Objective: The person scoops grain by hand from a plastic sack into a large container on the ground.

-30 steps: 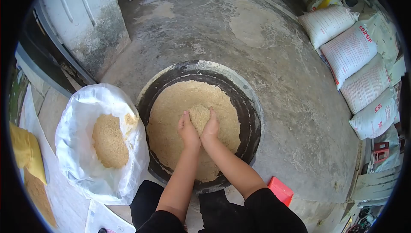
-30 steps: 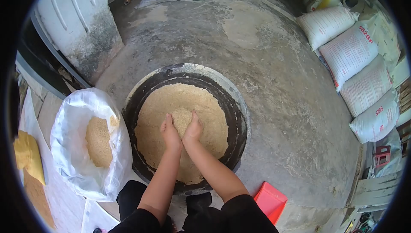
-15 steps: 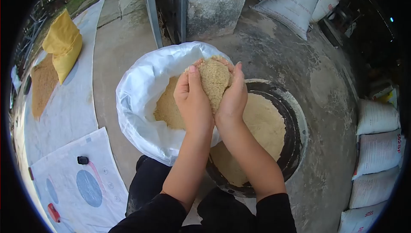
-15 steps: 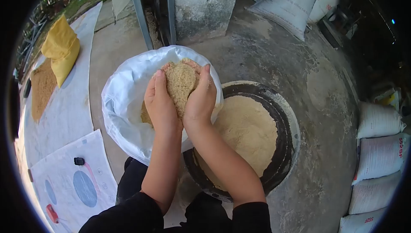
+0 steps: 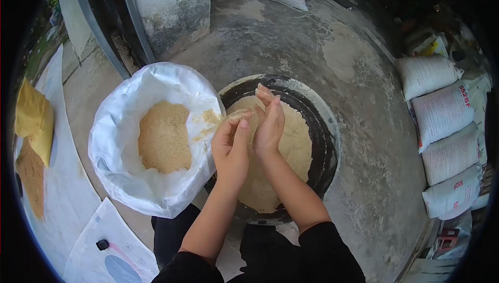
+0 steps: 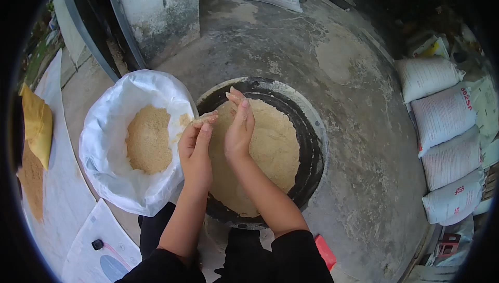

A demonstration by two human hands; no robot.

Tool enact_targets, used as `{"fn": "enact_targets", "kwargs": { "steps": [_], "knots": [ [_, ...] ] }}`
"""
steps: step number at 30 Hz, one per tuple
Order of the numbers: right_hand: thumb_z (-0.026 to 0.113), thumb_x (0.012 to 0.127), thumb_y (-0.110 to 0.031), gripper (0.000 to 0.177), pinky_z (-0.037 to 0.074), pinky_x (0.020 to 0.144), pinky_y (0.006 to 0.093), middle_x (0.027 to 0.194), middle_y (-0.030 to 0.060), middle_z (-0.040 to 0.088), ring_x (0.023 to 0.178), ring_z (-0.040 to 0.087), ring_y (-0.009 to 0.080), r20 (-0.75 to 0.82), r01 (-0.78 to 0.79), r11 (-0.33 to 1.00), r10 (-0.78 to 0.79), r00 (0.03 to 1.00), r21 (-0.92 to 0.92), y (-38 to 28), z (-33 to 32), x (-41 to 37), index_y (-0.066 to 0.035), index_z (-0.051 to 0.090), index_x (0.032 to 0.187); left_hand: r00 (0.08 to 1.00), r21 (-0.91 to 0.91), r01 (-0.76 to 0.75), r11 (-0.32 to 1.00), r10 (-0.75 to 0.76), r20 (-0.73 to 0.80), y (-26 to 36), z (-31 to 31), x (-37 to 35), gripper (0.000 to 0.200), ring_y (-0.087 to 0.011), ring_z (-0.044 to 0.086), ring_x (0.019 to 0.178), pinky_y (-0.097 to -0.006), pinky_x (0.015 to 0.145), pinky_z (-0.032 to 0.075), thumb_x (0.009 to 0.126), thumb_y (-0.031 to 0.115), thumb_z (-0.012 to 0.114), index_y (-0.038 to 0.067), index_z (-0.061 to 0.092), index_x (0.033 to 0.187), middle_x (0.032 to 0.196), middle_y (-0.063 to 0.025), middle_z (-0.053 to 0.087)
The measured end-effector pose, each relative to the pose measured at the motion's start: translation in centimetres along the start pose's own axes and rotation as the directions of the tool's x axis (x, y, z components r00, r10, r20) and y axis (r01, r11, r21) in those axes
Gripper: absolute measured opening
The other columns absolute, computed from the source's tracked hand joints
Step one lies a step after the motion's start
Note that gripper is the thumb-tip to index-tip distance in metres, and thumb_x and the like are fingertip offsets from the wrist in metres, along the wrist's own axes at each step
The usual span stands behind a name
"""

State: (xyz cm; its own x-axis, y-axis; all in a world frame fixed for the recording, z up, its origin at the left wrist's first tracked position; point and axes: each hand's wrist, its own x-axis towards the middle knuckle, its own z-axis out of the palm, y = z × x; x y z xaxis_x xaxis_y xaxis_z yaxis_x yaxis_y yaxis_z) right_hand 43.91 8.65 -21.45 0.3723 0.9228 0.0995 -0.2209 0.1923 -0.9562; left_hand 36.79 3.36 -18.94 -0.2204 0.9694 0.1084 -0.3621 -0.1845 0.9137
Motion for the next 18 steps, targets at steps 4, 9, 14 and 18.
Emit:
{"fn": "enact_targets", "kwargs": {
  "steps": [4, 9, 14, 18],
  "knots": [
    [0.029, 0.095, -0.036, 0.047, 0.035, 0.089, 0.0321, 0.102, 0.0121, 0.057, 0.101, 0.050, 0.0206, -0.389, -0.107, 0.973, 0.018, 0.921, -0.207, 7.8, -10.2, 1.2, 0.003, 0.055, 0.105, 0.942, -0.087, 0.335, 0.938, -0.334, 0.025, -12.3, 1.4, 0.6, 0.023, -0.0143, 0.052, 0.101, -0.0264, 0.089, 0.038, 0.090, 0.015, 0.048, -0.002, 0.057, 0.101, 0.106, -0.0096, 0.059],
    [0.030, 0.094, -0.037, 0.050, 0.038, 0.085, 0.0321, 0.094, 0.0134, 0.060, 0.093, 0.054, 0.0217, -0.558, -0.285, 0.948, 0.162, 0.814, -0.142, 16.6, -18.7, -2.5, 0.004, 0.058, 0.100, 0.895, 0.258, 0.445, 0.858, -0.413, -0.170, -23.3, 0.4, -2.8, 0.030, -0.0193, 0.052, 0.102, -0.0284, 0.090, 0.038, 0.089, 0.019, 0.049, -0.002, 0.055, 0.110, 0.109, -0.0125, 0.057],
    [0.032, 0.093, -0.038, 0.051, 0.041, 0.084, 0.0310, 0.092, 0.0145, 0.061, 0.087, 0.056, 0.0224, -0.471, -0.398, 0.906, 0.415, 0.778, 0.141, 17.6, -17.0, -3.6, 0.004, 0.060, 0.098, 0.828, -0.016, 0.510, 0.860, -0.495, -0.265, -23.6, 2.3, -5.4, 0.041, -0.0233, 0.052, 0.102, -0.0315, 0.091, 0.038, 0.090, 0.026, 0.046, -0.007, 0.051, 0.113, 0.111, -0.0162, 0.055],
    [0.036, 0.091, -0.036, 0.046, 0.043, 0.082, 0.0331, 0.095, 0.0154, 0.059, 0.088, 0.056, 0.0240, -0.459, -0.468, 0.838, 0.546, 0.701, 0.280, 15.9, -14.7, -3.4, 0.003, 0.059, 0.099, 0.732, -0.286, 0.587, 0.758, -0.647, -0.213, -20.6, 2.5, -4.1, 0.041, -0.0227, 0.052, 0.101, -0.0328, 0.090, 0.039, 0.091, 0.027, 0.044, -0.008, 0.053, 0.110, 0.107, -0.0159, 0.056]
  ]
}}
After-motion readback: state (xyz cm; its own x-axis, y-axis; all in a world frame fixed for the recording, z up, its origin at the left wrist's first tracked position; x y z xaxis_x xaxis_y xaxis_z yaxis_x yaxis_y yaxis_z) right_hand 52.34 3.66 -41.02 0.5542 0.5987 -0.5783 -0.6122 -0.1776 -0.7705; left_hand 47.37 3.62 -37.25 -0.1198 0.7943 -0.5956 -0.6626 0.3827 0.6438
